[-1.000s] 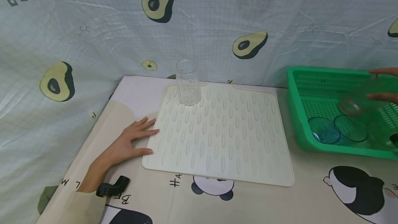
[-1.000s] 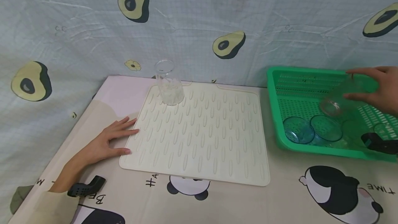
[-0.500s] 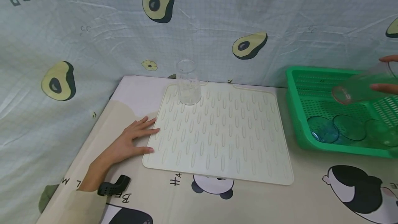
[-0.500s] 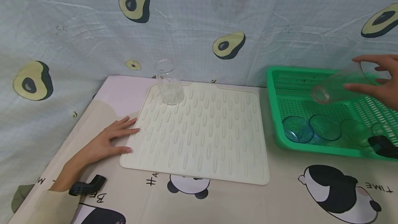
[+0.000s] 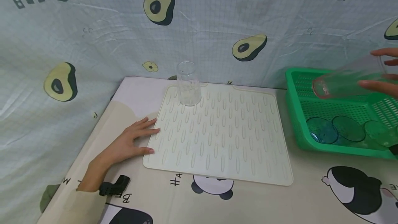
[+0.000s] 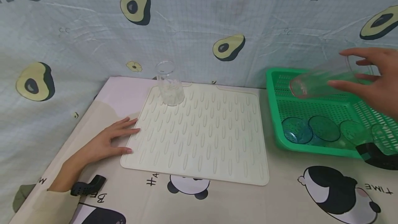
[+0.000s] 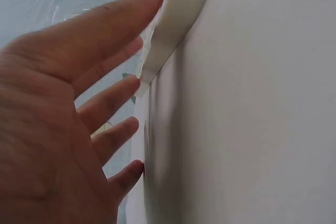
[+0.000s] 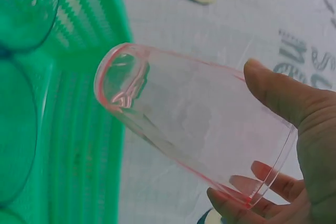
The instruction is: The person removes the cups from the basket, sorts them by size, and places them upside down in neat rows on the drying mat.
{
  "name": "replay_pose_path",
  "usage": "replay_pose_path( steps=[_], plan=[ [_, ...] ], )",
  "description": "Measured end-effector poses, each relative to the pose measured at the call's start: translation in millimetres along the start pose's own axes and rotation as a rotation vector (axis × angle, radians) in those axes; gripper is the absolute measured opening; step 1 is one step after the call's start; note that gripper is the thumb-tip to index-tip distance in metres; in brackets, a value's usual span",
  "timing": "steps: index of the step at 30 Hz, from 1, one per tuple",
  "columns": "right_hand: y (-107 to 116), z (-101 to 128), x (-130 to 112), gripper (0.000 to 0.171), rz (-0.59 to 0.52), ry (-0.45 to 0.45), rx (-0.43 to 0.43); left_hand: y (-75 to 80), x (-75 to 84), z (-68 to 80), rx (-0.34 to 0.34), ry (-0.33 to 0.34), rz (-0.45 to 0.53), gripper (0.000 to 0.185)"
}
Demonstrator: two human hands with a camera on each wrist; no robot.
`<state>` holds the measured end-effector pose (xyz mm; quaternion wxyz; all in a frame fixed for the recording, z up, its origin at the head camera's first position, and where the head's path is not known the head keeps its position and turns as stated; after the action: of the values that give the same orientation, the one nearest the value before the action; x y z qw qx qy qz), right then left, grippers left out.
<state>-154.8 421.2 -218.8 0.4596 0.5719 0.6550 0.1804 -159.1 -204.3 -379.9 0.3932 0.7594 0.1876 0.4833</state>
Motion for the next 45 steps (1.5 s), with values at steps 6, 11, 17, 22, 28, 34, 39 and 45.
replay_pose_path(
  steps=[6,11,17,22,28,34,39,45],
  plan=[
    [9,18,-41,0.068,-0.08,0.046,0.051,4.8,14.0,-3.8,0.022,-0.067,-0.021,0.063],
    [13,32,-75,0.065,-0.217,0.113,0.089,8.5,34.3,-13.1,0.059,-0.134,0.046,0.062],
    [11,40,-98,0.068,-0.271,0.225,0.057,8.6,62.7,-29.6,0.097,-0.218,0.131,0.062],
    [3,49,-111,0.067,-0.41,0.216,0.034,7.2,87.8,-40.7,0.122,-0.251,0.202,0.064],
    [-5,63,-135,0.07,-0.488,0.275,0.024,10.9,127.6,-49.1,0.15,-0.281,0.292,0.064],
    [-13,74,-153,0.075,-0.538,0.312,0.025,3.4,145.6,-60.5,0.192,-0.323,0.39,0.066],
    [-22,83,-164,0.075,-0.565,0.344,0.006,-8.6,152.4,-68.9,0.209,-0.342,0.474,0.068],
    [-35,93,-180,0.072,-0.621,0.341,-0.042,-23.3,160.6,-75.7,0.207,-0.327,0.536,0.076]
  ],
)
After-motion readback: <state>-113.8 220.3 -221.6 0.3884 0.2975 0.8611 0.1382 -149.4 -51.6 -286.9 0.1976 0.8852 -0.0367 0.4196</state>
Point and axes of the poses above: each hand's wrist, its own z-axis away from the middle knuckle, its own y-axis out of the back of the hand, x = y × z, the point moved 4 cm from there along -z, towards the middle knuckle, and after that the axes turned 14 degrees about x, right-handed, at the moved point
